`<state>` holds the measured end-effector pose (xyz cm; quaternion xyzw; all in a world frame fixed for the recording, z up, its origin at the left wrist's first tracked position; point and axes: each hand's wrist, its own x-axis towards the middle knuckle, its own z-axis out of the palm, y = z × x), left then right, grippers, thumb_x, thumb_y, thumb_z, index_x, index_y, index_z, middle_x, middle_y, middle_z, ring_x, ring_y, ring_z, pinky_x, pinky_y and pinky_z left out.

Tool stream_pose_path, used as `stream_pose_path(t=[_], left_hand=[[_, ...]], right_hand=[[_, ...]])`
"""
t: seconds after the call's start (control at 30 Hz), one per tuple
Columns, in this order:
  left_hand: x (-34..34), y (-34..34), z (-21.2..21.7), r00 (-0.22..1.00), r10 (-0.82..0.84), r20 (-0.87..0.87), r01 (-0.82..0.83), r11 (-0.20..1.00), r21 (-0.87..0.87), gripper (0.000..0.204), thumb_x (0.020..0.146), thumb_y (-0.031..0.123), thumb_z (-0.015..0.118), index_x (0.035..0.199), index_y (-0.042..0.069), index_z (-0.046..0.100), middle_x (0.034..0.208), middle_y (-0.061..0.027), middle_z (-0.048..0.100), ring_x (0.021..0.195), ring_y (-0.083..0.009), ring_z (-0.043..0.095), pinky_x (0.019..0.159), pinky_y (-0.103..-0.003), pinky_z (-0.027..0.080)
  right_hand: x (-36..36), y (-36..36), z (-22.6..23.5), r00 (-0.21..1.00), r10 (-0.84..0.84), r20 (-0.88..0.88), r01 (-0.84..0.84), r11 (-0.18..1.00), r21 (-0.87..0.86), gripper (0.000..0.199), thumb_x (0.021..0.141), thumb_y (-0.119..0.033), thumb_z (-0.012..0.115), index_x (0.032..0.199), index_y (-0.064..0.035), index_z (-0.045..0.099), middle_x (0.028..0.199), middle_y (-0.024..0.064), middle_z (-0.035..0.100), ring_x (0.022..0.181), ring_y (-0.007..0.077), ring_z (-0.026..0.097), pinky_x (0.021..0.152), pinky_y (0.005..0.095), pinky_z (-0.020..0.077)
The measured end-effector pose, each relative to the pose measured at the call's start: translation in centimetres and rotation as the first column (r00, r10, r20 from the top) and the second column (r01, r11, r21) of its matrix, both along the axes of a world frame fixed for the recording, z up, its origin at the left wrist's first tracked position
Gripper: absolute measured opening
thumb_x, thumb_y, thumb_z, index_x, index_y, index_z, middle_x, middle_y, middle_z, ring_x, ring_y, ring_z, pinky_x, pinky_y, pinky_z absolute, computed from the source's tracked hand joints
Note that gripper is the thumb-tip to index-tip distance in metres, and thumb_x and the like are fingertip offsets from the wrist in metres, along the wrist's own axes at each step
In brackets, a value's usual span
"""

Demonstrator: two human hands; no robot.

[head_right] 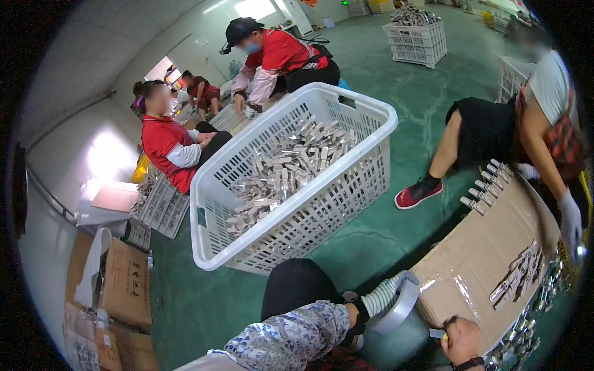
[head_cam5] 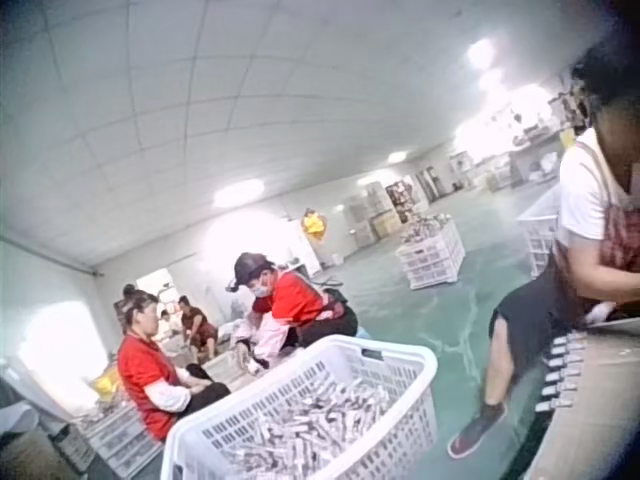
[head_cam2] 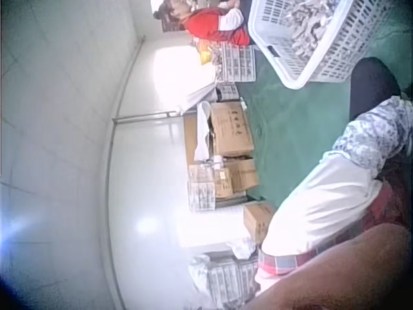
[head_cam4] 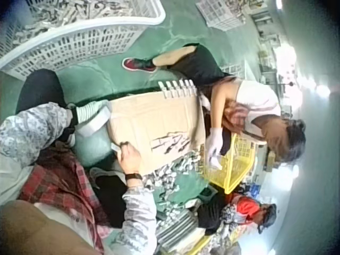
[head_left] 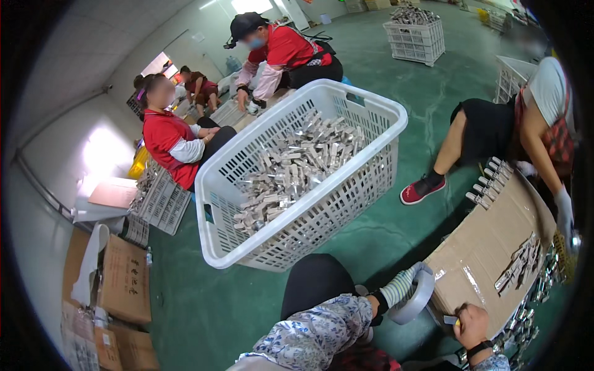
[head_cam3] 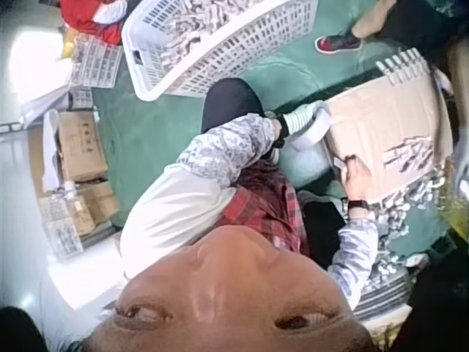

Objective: Sorting metal door handle components and preparing a cardboard box for packing using tape.

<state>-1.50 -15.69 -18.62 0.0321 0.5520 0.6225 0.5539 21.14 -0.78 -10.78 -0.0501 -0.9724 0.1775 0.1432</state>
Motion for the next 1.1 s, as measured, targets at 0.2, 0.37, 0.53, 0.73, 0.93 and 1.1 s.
stream_pose_path(t=[0.2, 0.37, 0.53, 0.73, 0.93, 1.1], left_hand=[[0.2, 0.2, 0.1, 0.999, 0.005, -0.049, -0.004, 1.0, 0.029, 0.033, 0.098, 0.028, 0.034, 0.096, 0.01, 0.062, 0.088, -0.0024, 0.061, 0.083, -0.0124, 0.054, 0.085, -0.027, 0.043], [0.2, 0.5, 0.8, 0.998, 0.044, -0.049, -0.046, 0.999, -0.029, 0.033, 0.097, 0.028, 0.034, 0.096, 0.01, 0.062, 0.089, -0.0025, 0.06, 0.083, -0.0128, 0.054, 0.084, -0.028, 0.043], [0.0, 0.4, 1.5, 0.999, 0.028, -0.017, -0.029, 0.999, -0.029, 0.031, 0.097, 0.028, 0.035, 0.096, 0.012, 0.062, 0.089, -0.0026, 0.06, 0.083, -0.0129, 0.053, 0.083, -0.028, 0.043], [-0.1, 0.3, 1.4, 0.999, 0.036, 0.035, -0.035, 0.999, -0.02, 0.03, 0.097, 0.028, 0.036, 0.095, 0.013, 0.062, 0.087, -0.0024, 0.059, 0.081, -0.0127, 0.054, 0.081, -0.028, 0.044], [0.0, 0.1, 1.0, 0.998, 0.053, -0.041, -0.048, 0.994, 0.102, 0.029, 0.096, 0.028, 0.037, 0.095, 0.014, 0.062, 0.089, -0.0026, 0.06, 0.083, -0.0129, 0.054, 0.083, -0.028, 0.044], [0.7, 0.9, 3.6, 0.989, 0.073, -0.129, -0.069, 0.997, 0.034, 0.027, 0.095, 0.032, 0.044, 0.094, 0.013, 0.064, 0.085, -0.0021, 0.058, 0.077, -0.0122, 0.052, 0.076, -0.03, 0.047]], right_hand=[[0.3, 0.3, -0.4, 1.0, 0.001, 0.019, -0.001, 1.0, -0.008, 0.022, 0.056, -0.012, 0.064, 0.074, -0.0044, 0.055, 0.075, 0.0132, 0.053, 0.067, 0.0342, 0.054, 0.059, 0.0437, 0.0432], [0.0, 0.2, -0.6, 1.0, -0.012, -0.002, 0.012, 1.0, 0.001, 0.024, 0.054, -0.012, 0.066, 0.074, -0.005, 0.054, 0.073, 0.0125, 0.051, 0.065, 0.0338, 0.053, 0.058, 0.0442, 0.0425], [0.0, 0.4, -0.9, 1.0, -0.002, 0.006, 0.002, 1.0, -0.005, 0.026, 0.053, -0.012, 0.068, 0.073, -0.0055, 0.054, 0.073, 0.012, 0.05, 0.065, 0.0336, 0.053, 0.058, 0.0448, 0.0421], [-0.1, 0.3, -0.9, 1.0, -0.005, -0.016, 0.005, 1.0, 0.02, 0.026, 0.052, -0.011, 0.068, 0.073, -0.0057, 0.054, 0.072, 0.0113, 0.05, 0.064, 0.033, 0.053, 0.058, 0.0446, 0.0422], [-0.2, -0.1, 0.2, 0.999, 0.014, 0.046, -0.013, 1.0, -0.014, 0.034, 0.052, -0.017, 0.075, 0.08, -0.0069, 0.058, 0.077, 0.0108, 0.053, 0.068, 0.0325, 0.056, 0.06, 0.043, 0.0441], [0.7, 0.7, 1.0, 0.986, 0.013, 0.166, -0.023, 0.998, 0.055, 0.036, 0.059, -0.024, 0.076, 0.086, -0.0094, 0.056, 0.081, 0.0091, 0.054, 0.074, 0.0294, 0.058, 0.062, 0.0412, 0.0459]])
